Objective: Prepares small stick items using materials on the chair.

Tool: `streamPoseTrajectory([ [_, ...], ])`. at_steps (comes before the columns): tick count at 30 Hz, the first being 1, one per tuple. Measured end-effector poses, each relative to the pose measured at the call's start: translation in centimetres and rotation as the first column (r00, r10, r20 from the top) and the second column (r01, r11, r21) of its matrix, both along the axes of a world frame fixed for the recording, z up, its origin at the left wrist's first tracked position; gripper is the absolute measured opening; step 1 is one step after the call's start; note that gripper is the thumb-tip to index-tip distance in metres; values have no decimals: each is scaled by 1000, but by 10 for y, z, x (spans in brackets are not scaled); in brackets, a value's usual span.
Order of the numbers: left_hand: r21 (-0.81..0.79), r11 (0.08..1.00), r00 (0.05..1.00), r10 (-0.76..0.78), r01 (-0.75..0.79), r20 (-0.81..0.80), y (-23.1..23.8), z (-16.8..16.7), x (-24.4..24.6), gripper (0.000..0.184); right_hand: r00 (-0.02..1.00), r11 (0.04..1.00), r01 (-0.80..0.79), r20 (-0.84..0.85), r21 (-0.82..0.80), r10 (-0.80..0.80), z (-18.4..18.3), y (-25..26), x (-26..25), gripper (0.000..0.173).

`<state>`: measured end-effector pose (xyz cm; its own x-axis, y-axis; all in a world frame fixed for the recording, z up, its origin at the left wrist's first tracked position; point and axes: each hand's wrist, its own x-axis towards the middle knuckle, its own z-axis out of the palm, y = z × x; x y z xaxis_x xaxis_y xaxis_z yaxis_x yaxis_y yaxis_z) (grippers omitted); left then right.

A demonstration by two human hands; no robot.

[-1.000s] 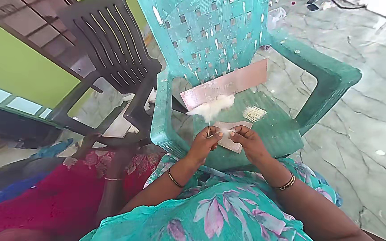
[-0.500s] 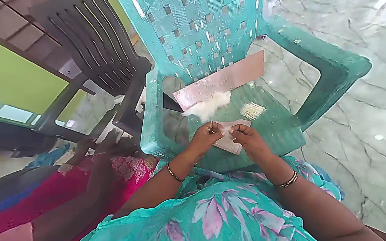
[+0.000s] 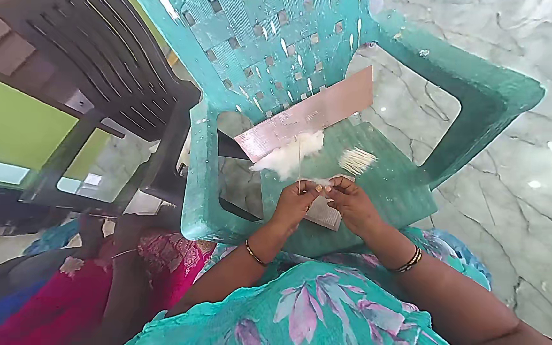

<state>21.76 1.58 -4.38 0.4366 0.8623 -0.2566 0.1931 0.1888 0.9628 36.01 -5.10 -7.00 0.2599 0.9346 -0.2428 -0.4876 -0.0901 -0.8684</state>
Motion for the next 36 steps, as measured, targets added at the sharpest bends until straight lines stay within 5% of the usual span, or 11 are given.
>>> streamPoseTrajectory([
  [13,37,989,986,146,-144,-77,55,-11,22,10,928,944,320,-177,-78,-329,5,20,38,14],
  [18,-41,964,964,261,-263,-48,59,-9,36,12,964,977,210,178,-43,-199,-5,20,34,4],
  [24,-48,960,959,271,-275,-80,41,-6,25,13,889,978,81,457,-190,15,-21,42,34,15],
  [30,-84,939,941,325,-332,-94,41,-12,8,13,887,956,-220,367,-196,280,-14,59,32,52],
  [36,-76,945,945,308,-317,-115,31,-7,-4,13,871,961,-162,424,-226,247,-14,54,38,53],
])
